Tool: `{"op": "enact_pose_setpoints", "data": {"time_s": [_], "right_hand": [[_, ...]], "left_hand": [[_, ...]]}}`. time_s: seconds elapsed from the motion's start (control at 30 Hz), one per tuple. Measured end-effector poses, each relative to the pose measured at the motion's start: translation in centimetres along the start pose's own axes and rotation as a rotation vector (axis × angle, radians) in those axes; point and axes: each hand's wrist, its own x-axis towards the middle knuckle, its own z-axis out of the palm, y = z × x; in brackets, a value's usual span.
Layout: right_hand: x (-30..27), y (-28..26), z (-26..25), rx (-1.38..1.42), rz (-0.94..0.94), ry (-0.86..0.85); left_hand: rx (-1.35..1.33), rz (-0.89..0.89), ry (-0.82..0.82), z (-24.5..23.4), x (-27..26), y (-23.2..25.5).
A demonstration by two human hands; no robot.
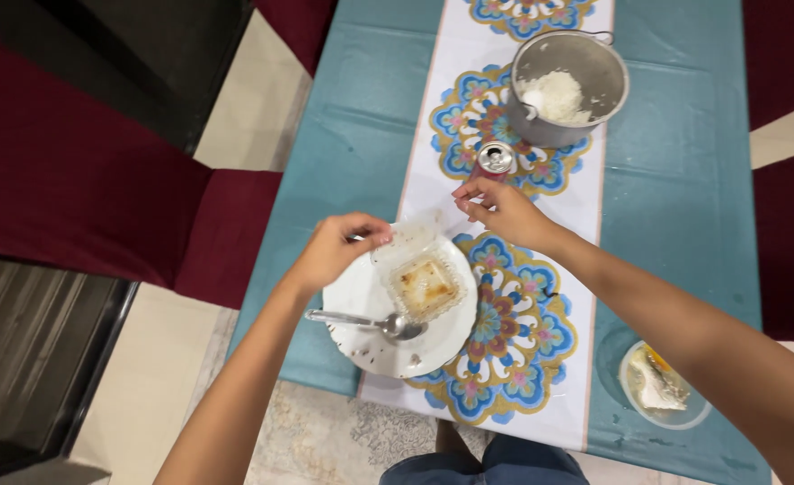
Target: Clear dishes and food from the dining table, store leftovers in the fridge, and wipe the table down.
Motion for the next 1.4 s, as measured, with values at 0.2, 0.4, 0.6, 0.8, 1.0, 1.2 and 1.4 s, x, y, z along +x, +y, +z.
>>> {"op": "enact_pose_setpoints", "data": {"time_s": [0.2, 0.4, 0.6, 0.8, 1.0, 1.2, 1.4], "right_hand": [[-0.3, -4.5, 2.4, -0.189, -0.192, -0.073], [-1.3, -8.7, 4.7, -0.521, -0.548, -0.324], [-0.8, -8.6, 5.9, -0.574, -0.388, -0.370], [-0.4, -8.1, 3.8, -0.473, -0.459, -0.161], [-0.6, -5.7, 4.1, -0.657, -0.605, -0.171], [-1.6, -5.7, 3.4, -0.653, -0.583, -0.144], [-5.2, -4.5, 0.2, -0.639, -0.613, -0.082]], "left_hand": [[0.600, 0.310, -0.085, 0.9, -3.9, -0.8], [0.754, 0.324, -0.078, 1.8, -6.0, -0.9], [0.569, 0.162, -0.002, 1.1, -5.6, 0.0], [0.428, 0.202, 0.317, -0.7, -5.3, 0.5], [0.317, 0.094, 0.397, -1.3, -5.4, 0.6], [0.315, -0.036, 0.293, -0.2, -4.3, 1.0], [0.323, 0.019, 0.217, 3.5, -1.2, 0.8]]}}
